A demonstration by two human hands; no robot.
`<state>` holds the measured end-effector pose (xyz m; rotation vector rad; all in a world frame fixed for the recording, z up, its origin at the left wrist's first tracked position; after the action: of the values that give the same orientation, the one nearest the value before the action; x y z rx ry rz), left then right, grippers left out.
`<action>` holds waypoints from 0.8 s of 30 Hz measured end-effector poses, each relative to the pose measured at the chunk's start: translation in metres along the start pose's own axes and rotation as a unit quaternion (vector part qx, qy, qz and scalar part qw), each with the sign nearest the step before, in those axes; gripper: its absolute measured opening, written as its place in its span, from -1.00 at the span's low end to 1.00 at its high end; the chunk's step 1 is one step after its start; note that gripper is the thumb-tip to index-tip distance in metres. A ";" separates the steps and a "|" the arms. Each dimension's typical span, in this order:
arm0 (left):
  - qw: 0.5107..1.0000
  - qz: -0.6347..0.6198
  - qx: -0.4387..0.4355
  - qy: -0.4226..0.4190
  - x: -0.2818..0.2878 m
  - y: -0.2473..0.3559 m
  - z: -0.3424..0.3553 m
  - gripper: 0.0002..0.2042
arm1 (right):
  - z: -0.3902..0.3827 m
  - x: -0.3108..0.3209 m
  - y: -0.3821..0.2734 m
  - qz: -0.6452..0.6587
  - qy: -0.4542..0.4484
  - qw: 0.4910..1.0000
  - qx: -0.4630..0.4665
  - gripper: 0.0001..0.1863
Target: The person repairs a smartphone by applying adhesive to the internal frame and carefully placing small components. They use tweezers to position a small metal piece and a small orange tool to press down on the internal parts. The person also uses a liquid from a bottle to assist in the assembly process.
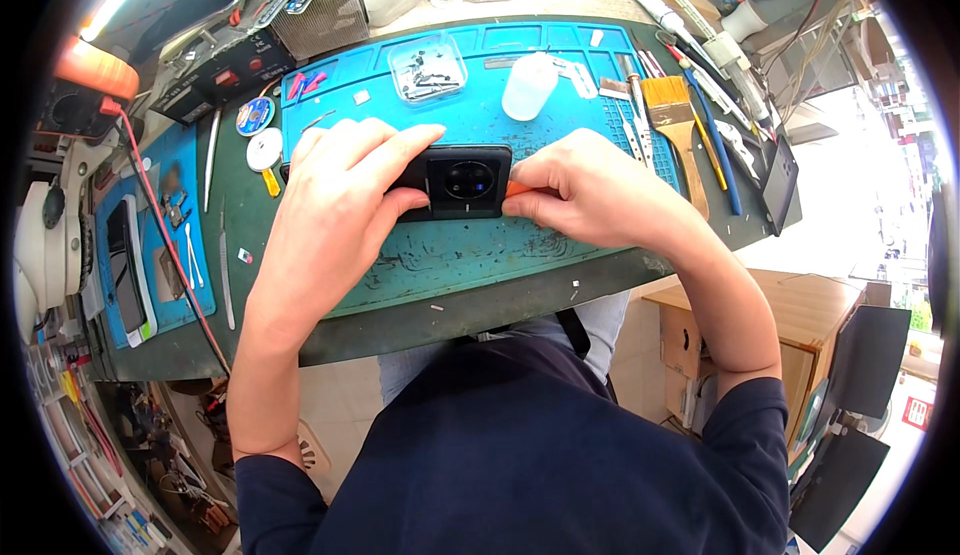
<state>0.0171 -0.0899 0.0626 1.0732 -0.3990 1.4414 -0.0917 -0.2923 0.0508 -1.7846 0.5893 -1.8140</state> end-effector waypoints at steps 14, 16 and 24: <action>0.993 -0.037 0.081 -0.082 0.001 -0.014 0.003 -0.49 | 0.001 0.043 0.005 -0.078 0.056 0.979 -0.182 -0.51; 0.976 -0.054 0.155 -0.146 0.005 -0.016 0.003 -0.48 | 0.001 0.049 0.016 -0.128 0.229 0.954 -0.142 -0.39; 0.964 -0.106 0.184 -0.158 0.000 -0.027 -0.004 -0.50 | 0.006 0.010 0.039 -0.049 0.312 0.948 0.034 -0.50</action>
<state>0.0403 -0.0815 0.0510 1.6074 -0.2340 1.1776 -0.0835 -0.3286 0.0339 -1.1878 0.6623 -2.4478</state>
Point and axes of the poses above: each hand's wrist, its own z-axis towards the middle knuckle, its own x-axis out of the back of the hand, y = z × x, the point moved 3 cm from there along z, towards the middle knuckle, and after that the axes turned 11 degrees about y, right-handed, at the moved point
